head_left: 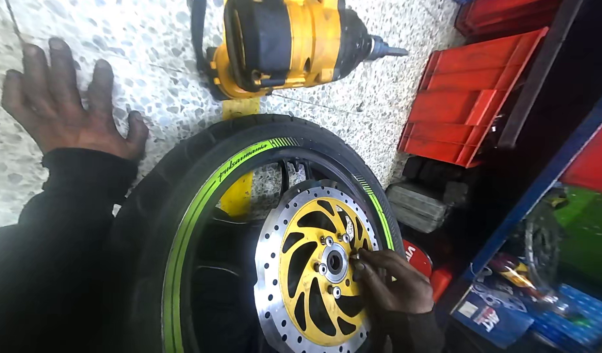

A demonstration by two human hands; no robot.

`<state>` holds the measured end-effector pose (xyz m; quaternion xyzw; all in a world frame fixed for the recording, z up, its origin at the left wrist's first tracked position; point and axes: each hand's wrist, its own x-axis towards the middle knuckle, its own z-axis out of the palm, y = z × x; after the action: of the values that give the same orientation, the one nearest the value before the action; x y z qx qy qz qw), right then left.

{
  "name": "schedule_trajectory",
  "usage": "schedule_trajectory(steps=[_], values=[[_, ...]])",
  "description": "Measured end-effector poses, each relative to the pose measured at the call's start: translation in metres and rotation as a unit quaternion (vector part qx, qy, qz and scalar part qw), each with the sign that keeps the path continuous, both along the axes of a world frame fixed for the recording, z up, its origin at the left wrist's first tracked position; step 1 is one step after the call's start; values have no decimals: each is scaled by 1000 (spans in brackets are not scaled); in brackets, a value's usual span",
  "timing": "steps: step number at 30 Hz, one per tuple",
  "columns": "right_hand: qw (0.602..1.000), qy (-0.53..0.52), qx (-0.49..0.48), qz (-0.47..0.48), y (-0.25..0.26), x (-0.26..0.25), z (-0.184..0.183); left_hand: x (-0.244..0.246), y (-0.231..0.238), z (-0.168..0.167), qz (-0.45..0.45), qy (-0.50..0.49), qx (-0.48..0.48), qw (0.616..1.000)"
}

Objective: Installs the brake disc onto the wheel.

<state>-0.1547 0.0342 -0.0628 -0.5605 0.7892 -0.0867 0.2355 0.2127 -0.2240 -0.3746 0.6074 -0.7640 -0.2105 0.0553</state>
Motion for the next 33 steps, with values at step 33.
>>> schedule_trajectory(steps=[33], values=[[993, -28, 102, 60, -17, -7, 6, 3, 5, -23, 13, 44, -11, 999]])
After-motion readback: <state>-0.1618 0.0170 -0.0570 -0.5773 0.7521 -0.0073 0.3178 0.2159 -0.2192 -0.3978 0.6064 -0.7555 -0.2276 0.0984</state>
